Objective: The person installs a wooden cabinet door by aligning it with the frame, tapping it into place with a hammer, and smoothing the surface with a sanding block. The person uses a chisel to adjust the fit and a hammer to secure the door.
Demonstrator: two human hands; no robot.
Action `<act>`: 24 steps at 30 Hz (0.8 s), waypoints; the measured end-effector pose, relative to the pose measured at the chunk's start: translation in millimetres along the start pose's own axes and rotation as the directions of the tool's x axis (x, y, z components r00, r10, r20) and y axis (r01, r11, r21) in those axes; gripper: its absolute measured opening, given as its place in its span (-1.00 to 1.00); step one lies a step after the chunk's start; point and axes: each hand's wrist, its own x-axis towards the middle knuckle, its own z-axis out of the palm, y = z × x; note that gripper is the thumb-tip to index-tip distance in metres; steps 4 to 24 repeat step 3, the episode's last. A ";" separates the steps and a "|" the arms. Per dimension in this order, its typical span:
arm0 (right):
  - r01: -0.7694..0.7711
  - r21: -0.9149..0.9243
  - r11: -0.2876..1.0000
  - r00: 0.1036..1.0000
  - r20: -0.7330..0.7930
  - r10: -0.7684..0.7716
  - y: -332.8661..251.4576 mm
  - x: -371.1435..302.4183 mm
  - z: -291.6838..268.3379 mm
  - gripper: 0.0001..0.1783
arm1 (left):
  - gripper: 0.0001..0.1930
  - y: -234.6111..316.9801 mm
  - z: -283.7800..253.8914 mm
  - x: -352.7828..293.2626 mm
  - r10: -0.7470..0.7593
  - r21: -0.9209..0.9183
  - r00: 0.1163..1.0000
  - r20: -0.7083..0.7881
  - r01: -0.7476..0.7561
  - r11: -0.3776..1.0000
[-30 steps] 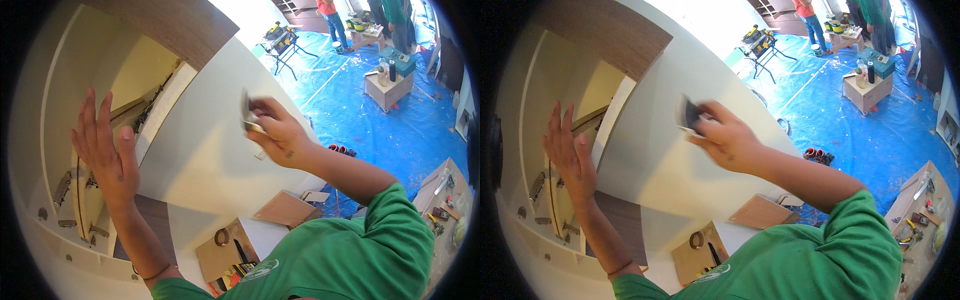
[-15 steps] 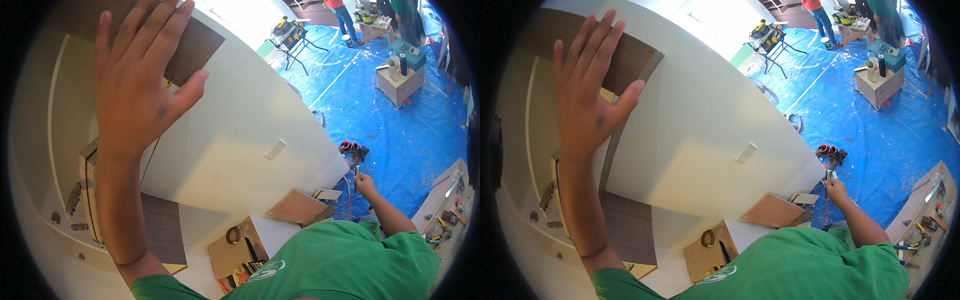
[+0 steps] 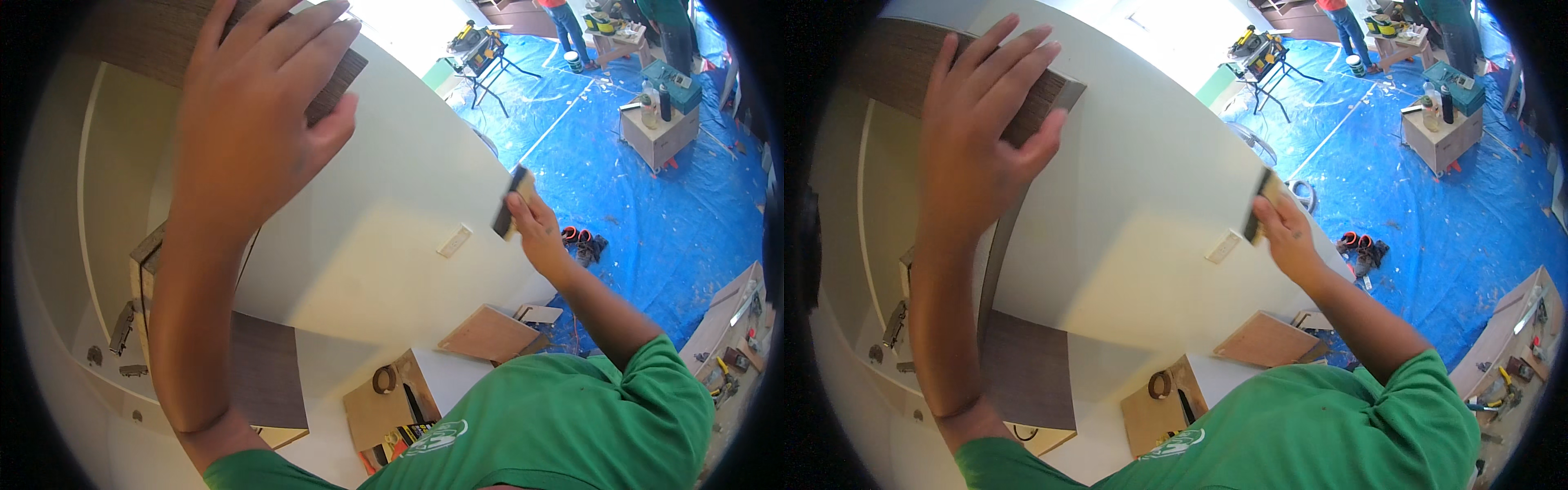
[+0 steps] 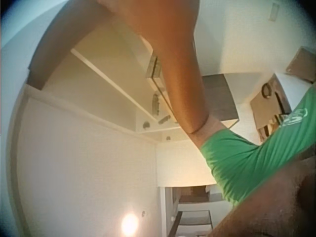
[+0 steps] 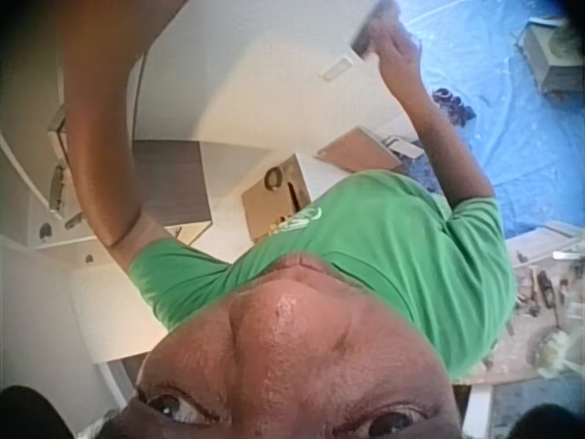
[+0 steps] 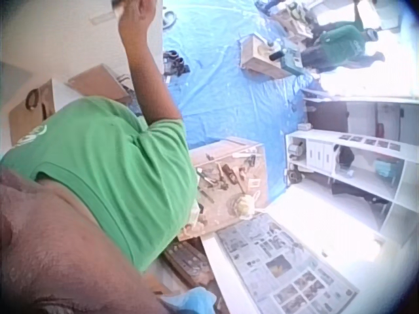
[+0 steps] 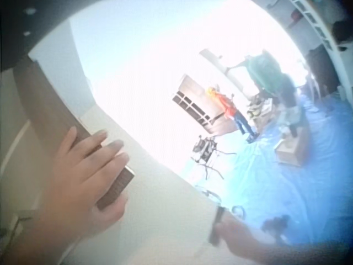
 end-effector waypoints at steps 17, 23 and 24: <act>0.331 0.191 0.924 0.942 -0.012 -0.335 -68.6 21.2 54.2 -0.49 | -0.39 -1.7 -14.3 -26.9 -0.029 -0.072 0.998 0.064 0.033 0.997; 0.331 0.191 0.924 0.942 -0.012 -0.335 -68.6 21.2 54.2 -0.49 | -0.39 -1.7 -14.3 -26.9 -0.029 -0.072 0.998 0.064 0.033 0.997; 0.331 0.191 0.924 0.942 -0.012 -0.335 -68.6 21.2 54.2 -0.49 | -0.39 -1.7 -14.3 -26.9 -0.029 -0.072 0.998 0.064 0.033 0.997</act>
